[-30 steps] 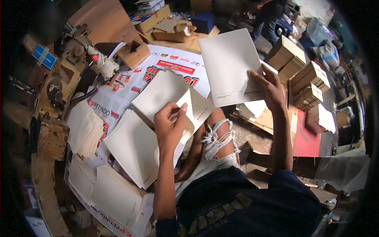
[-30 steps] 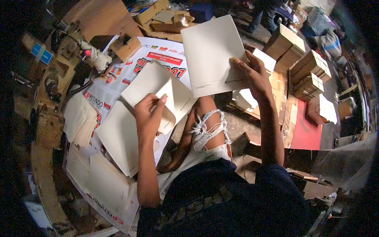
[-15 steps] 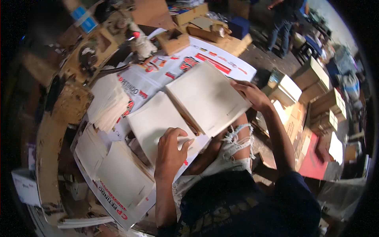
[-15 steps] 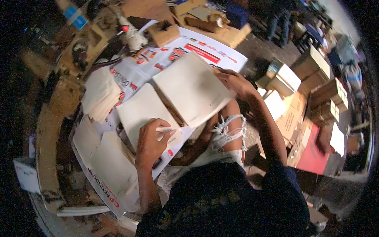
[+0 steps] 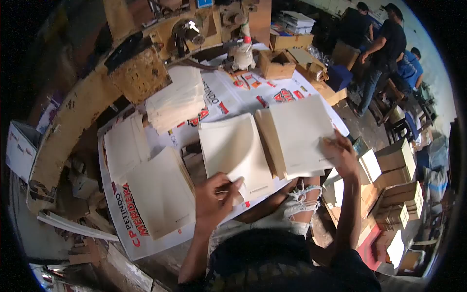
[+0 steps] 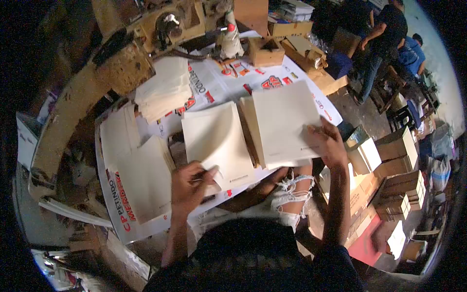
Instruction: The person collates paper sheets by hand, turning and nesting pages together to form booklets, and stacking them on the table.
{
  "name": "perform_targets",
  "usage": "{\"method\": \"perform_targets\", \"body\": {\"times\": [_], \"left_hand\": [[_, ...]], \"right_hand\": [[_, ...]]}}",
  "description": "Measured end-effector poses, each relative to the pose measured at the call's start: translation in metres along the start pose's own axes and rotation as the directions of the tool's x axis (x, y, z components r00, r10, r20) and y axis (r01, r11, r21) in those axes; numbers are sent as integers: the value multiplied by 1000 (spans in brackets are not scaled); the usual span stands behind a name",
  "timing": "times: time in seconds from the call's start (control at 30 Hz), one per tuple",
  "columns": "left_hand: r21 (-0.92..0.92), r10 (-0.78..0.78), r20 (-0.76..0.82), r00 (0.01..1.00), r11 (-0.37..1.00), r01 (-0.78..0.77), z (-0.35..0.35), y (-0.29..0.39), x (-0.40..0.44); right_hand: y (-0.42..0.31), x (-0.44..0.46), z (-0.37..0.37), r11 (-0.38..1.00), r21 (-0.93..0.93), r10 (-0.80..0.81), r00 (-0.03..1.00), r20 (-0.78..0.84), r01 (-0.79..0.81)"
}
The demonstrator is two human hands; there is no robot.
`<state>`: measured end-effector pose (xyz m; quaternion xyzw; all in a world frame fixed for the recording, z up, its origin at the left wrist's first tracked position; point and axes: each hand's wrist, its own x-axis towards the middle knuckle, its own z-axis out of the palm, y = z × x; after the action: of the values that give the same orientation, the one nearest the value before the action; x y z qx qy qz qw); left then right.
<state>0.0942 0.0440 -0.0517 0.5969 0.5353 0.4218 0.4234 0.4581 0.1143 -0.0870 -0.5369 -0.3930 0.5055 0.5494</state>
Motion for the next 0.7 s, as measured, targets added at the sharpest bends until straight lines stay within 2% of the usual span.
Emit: {"method": "perform_targets", "body": {"times": [0.03, 0.07, 0.1, 0.17, 0.2, 0.23, 0.27, 0.3, 0.33, 0.37, 0.4, 0.43, 0.5, 0.53, 0.57, 0.6, 0.63, 0.67, 0.7], "left_hand": [[-175, -135, -82, 987, 977, 119, -7, 4, -7], [-224, -103, -143, 984, 972, 69, -15, 4, -13], [-184, -183, -127, 975, 970, 158, -30, -2, -22], [-117, 185, -56, 981, 975, -190, -49, -7, -31], [-116, 183, -50, 982, 975, -187, -57, 0, -37], [286, 125, -5, 992, 951, -118, -66, 12, -45], [643, 55, 11, 998, 764, -49, -73, 18, -50], [643, 48, 9, 999, 765, -43, -80, 12, -55], [702, -86, 51, 995, 711, 25, -86, 4, -59], [758, -221, 79, 972, 647, 85, -92, -4, -62], [640, -267, -18, 963, 738, 216, -98, -8, -61], [638, -273, -23, 962, 737, 224, -107, -10, -64], [561, -254, 16, 967, 803, 202, -119, -15, -68], [632, -112, 24, 993, 772, 72, -119, -12, -69], [628, -108, 35, 993, 776, 62, -122, -15, -71], [545, -131, -14, 991, 830, 118, -127, -18, -74], [455, -161, -63, 985, 874, 172, -129, -21, -78], [307, -111, -180, 977, 938, 163, -128, -27, -83], [306, -121, -187, 975, 936, 174, -132, -32, -89]], "right_hand": [[-8, -6, 8, 999, 20, -26, 1000, -5, 26], [-15, -15, 20, 998, -43, -39, 999, -37, 38], [-16, -24, 34, 999, -47, -22, 999, -40, 20], [-18, -36, 65, 972, -229, -62, 997, -47, 50], [-19, -46, 82, 950, -308, -59, 997, -46, 42], [-11, -47, 91, 945, -326, -14, 1000, -1, 13], [-2, -47, 101, 907, -421, -15, 999, 28, 26], [6, -49, 112, 858, -512, -11, 998, 64, 42], [4, -53, 125, 857, -514, -5, 997, 75, 43], [-2, -58, 140, 905, -423, 8, 989, 149, 56], [-4, -60, 150, 944, -326, 16, 975, 220, 58], [-1, -60, 154, 943, -327, 21, 974, 226, 55], [6, -55, 157, 979, -156, 147, 984, 101, -131], [5, -52, 159, 976, -61, 211, 977, 28, -209], [2, -54, 161, 976, -63, 209, 978, 16, -207], [-6, -58, 163, 966, -246, 129, 977, 171, -85], [-22, -62, 167, 865, -500, 113, 955, 276, 42], [-38, -66, 171, 698, -686, 96, 921, 378, 208], [-28, -65, 170, 697, -686, 105, 917, 385, 208]]}}
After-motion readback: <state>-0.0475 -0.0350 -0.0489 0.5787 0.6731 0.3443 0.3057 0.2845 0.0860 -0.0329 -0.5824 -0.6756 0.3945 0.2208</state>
